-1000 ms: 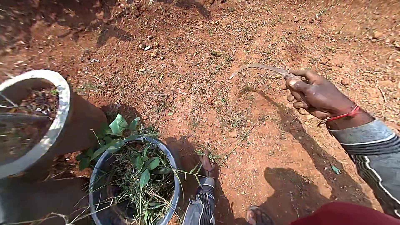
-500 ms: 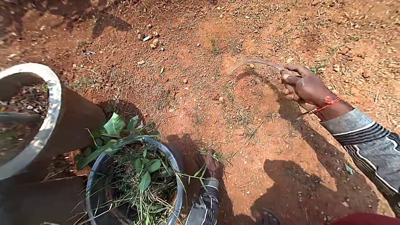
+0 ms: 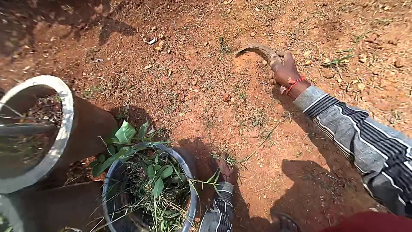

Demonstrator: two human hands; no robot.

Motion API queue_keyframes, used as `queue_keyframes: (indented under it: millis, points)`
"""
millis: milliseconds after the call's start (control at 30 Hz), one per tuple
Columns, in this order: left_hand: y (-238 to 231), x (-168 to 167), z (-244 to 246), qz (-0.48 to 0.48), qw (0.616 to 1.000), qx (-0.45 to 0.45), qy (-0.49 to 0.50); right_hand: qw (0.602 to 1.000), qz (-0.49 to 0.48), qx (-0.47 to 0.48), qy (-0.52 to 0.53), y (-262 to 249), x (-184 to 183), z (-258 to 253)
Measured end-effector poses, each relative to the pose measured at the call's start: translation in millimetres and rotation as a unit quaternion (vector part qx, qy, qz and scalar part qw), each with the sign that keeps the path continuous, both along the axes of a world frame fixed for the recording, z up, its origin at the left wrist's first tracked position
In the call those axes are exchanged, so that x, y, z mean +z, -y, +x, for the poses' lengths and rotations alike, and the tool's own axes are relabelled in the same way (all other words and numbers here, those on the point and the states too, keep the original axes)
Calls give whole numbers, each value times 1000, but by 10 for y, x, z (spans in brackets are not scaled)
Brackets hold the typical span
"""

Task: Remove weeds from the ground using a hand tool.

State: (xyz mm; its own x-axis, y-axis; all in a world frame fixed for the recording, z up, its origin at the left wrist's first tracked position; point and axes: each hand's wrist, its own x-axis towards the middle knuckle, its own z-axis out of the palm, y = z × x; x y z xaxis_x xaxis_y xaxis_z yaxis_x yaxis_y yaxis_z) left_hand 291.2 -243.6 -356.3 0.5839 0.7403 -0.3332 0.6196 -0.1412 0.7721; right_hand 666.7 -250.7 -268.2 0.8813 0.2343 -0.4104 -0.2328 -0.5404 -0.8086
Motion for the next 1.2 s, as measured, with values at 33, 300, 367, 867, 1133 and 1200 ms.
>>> queue_keyframes:
  millis: [33, 300, 367, 867, 1133, 1200]
  points:
    - [-1, -22, -22, 0, 1000, -2, 9, 1000, -1, 16, 17, 190, 122, -67]
    - [-20, -125, -44, 22, 1000, -12, -11, 991, -125, 34, -25, 6, 26, 439]
    - [-1, -121, -34, 41, 999, -8, 2, 993, -111, 38, -17, -119, -193, 425]
    - [-23, 25, -21, 14, 999, -21, -34, 979, -177, 100, 17, -194, -125, 466]
    - [5, -149, -58, 9, 999, -19, -31, 994, -43, 88, 47, 650, 393, 153]
    - [0, -88, -39, 2, 1000, -8, -18, 992, -39, 105, 58, 486, 576, 182]
